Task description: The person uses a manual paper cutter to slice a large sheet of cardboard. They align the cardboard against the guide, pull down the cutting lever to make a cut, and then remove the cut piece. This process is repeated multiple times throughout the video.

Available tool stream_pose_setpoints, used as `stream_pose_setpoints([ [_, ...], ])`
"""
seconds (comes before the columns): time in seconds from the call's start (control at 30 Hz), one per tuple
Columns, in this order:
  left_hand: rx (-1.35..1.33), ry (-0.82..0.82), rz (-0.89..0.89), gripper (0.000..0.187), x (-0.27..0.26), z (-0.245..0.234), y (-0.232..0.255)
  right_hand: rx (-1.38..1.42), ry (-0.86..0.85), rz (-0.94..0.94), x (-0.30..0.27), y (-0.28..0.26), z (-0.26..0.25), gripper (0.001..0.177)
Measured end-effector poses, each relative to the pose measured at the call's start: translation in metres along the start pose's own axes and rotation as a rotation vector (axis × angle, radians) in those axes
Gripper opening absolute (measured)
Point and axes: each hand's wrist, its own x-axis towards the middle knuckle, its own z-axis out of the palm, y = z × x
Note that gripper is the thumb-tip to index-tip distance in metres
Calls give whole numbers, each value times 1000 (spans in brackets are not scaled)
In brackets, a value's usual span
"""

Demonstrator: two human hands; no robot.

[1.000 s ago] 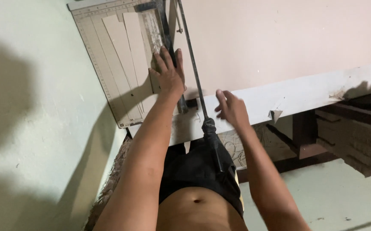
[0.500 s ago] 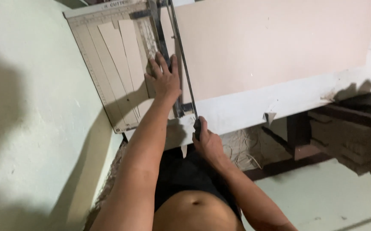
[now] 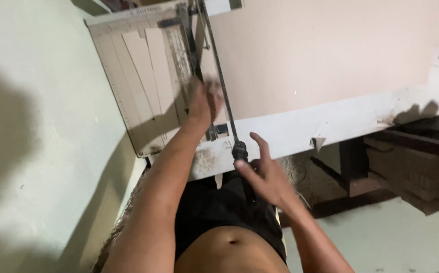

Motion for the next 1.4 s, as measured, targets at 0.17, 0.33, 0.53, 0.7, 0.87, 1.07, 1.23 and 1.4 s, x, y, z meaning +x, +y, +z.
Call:
stream_pose_setpoints([
  [0.17, 2040, -582, 116, 34, 18, -51, -34, 683, 246, 29, 110, 113, 10, 59],
  [0.33, 2682, -865, 365, 18, 6, -90, 28, 1215, 308, 108, 199, 177, -13, 36],
  [0.53, 2160, -406, -81, 47, -4, -55, 69, 1278, 350, 36, 184, 207, 1, 29],
  [0.7, 2153, -357, 211, 57, 1, -19, 43, 1021, 367, -9, 203, 178, 26, 25],
  [0.87, 2276, -151, 50, 108, 22, -6, 13, 882, 353, -45, 210, 164, 20, 21],
  [1.07, 2270, -65, 8, 121, 40, -15, -12, 106, 46, 198, 198, 144, -2, 30],
  [1.23, 2301, -91, -33, 121, 39, -19, -9, -240, 37, -13, 21, -26, -2, 67],
  [1.4, 2232, -107, -41, 120, 46, -19, -13, -479, 39, 13, 76, 79, 93, 70],
])
